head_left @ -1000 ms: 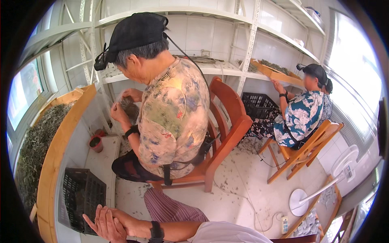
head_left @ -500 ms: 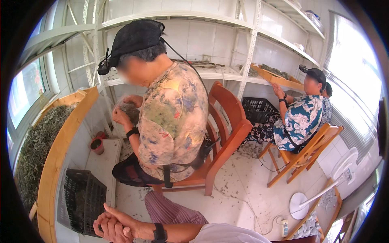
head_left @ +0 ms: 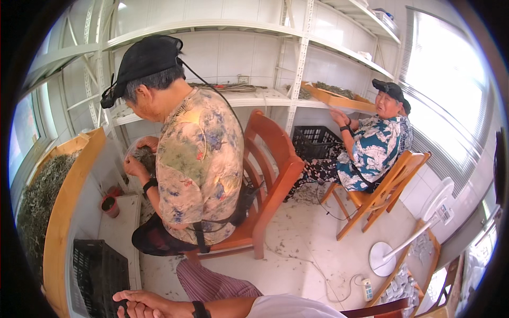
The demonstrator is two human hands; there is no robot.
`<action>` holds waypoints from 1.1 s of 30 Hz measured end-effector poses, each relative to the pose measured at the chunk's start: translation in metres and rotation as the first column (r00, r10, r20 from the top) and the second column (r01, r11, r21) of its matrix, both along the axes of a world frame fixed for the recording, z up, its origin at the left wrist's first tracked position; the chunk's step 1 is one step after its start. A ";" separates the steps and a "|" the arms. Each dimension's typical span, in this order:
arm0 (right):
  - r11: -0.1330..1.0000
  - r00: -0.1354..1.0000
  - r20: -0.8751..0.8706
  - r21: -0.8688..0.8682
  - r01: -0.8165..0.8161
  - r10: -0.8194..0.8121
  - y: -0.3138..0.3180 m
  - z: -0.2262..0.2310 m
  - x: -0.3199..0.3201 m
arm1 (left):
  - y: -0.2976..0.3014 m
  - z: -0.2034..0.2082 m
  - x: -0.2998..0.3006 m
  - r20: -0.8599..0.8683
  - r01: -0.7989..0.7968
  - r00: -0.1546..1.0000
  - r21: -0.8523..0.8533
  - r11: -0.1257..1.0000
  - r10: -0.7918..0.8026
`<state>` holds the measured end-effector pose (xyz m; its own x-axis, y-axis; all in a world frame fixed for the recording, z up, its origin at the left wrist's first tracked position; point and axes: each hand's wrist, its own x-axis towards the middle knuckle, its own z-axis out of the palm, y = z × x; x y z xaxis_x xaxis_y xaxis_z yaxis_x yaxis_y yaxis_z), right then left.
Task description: Sorting through dried plant material on a shelf and placing selected items into small plastic bags.
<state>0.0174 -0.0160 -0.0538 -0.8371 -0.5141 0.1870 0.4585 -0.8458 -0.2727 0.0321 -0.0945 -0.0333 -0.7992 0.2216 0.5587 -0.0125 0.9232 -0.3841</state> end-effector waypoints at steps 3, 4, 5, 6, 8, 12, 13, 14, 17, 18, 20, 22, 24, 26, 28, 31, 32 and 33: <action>0.998 0.998 -0.051 0.051 0.043 -0.040 0.001 -0.004 -0.002 | 0.014 0.010 0.000 0.066 -0.210 0.948 -0.605 0.768 0.311; 0.997 0.997 -0.065 0.063 0.054 -0.050 0.001 -0.005 -0.001 | 0.017 0.013 0.000 0.071 -0.207 0.933 -0.698 0.686 0.354; 0.995 0.995 -0.080 0.076 0.062 -0.056 0.000 -0.005 -0.002 | 0.020 0.015 0.000 0.075 -0.199 0.920 -0.756 0.623 0.385; 0.994 0.994 -0.090 0.089 0.070 -0.062 0.000 -0.005 -0.002 | 0.024 0.018 0.000 0.079 -0.189 0.908 -0.799 0.571 0.412; 0.989 0.990 -0.120 0.118 0.088 -0.074 0.000 -0.004 -0.003 | 0.025 0.022 -0.001 0.089 -0.177 0.920 -0.776 0.605 0.383; 0.977 0.981 -0.168 0.175 0.125 -0.096 -0.003 -0.003 -0.003 | 0.026 0.031 -0.003 0.118 -0.109 0.960 -0.674 0.731 0.253; 0.973 0.979 -0.178 0.188 0.136 -0.102 -0.002 -0.004 -0.004 | 0.027 0.031 -0.004 0.125 -0.085 0.969 -0.646 0.759 0.215; 0.968 0.975 -0.192 0.202 0.148 -0.110 -0.002 -0.007 -0.003 | 0.029 0.031 -0.004 0.130 -0.059 0.976 -0.617 0.785 0.176; 0.956 0.959 -0.258 0.232 0.179 -0.117 -0.007 -0.008 -0.004 | 0.029 0.036 -0.004 0.127 0.008 0.989 -0.525 0.851 0.069; 0.951 0.951 -0.285 0.242 0.193 -0.120 -0.008 -0.013 -0.003 | 0.030 0.037 -0.004 0.125 0.035 0.992 -0.492 0.870 0.031; 0.936 0.926 -0.360 0.272 0.224 -0.117 -0.011 -0.022 -0.004 | 0.033 0.039 -0.002 0.116 0.091 0.992 -0.422 0.902 -0.046; 0.928 0.917 -0.380 0.285 0.238 -0.119 -0.011 -0.029 -0.003 | 0.036 0.038 -0.002 0.105 0.148 0.987 -0.353 0.924 -0.118; 0.935 0.938 -0.314 0.267 0.233 -0.144 -0.010 -0.016 0.003 | 0.032 0.039 0.000 0.087 0.192 0.981 -0.285 0.939 -0.174; 0.937 0.945 -0.282 0.253 0.239 -0.165 -0.009 -0.007 0.007 | 0.025 0.040 0.004 0.067 0.219 0.976 -0.221 0.950 -0.209; 0.933 0.945 -0.259 0.244 0.265 -0.201 -0.009 0.004 0.009 | 0.014 0.043 0.006 0.037 0.224 0.975 -0.160 0.961 -0.221; 0.812 0.846 -0.459 0.362 0.458 -0.272 -0.011 0.020 0.014 | -0.009 0.040 -0.003 -0.456 0.672 0.723 0.284 0.684 -0.520; 0.690 0.750 -0.613 0.432 0.580 -0.247 -0.002 0.029 0.022 | -0.015 0.044 -0.004 -0.430 0.694 0.708 0.278 0.664 -0.560; 0.590 0.737 -0.655 0.532 0.607 -0.167 0.000 0.035 0.021 | -0.023 0.049 -0.001 -0.402 0.704 0.703 0.270 0.657 -0.587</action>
<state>0.0384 -0.0159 -0.0186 -0.8734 -0.3108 0.3749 -0.2568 -0.3602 -0.8968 0.0311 -0.1171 0.0154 -0.3462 0.3508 0.8701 0.6000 0.7958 -0.0821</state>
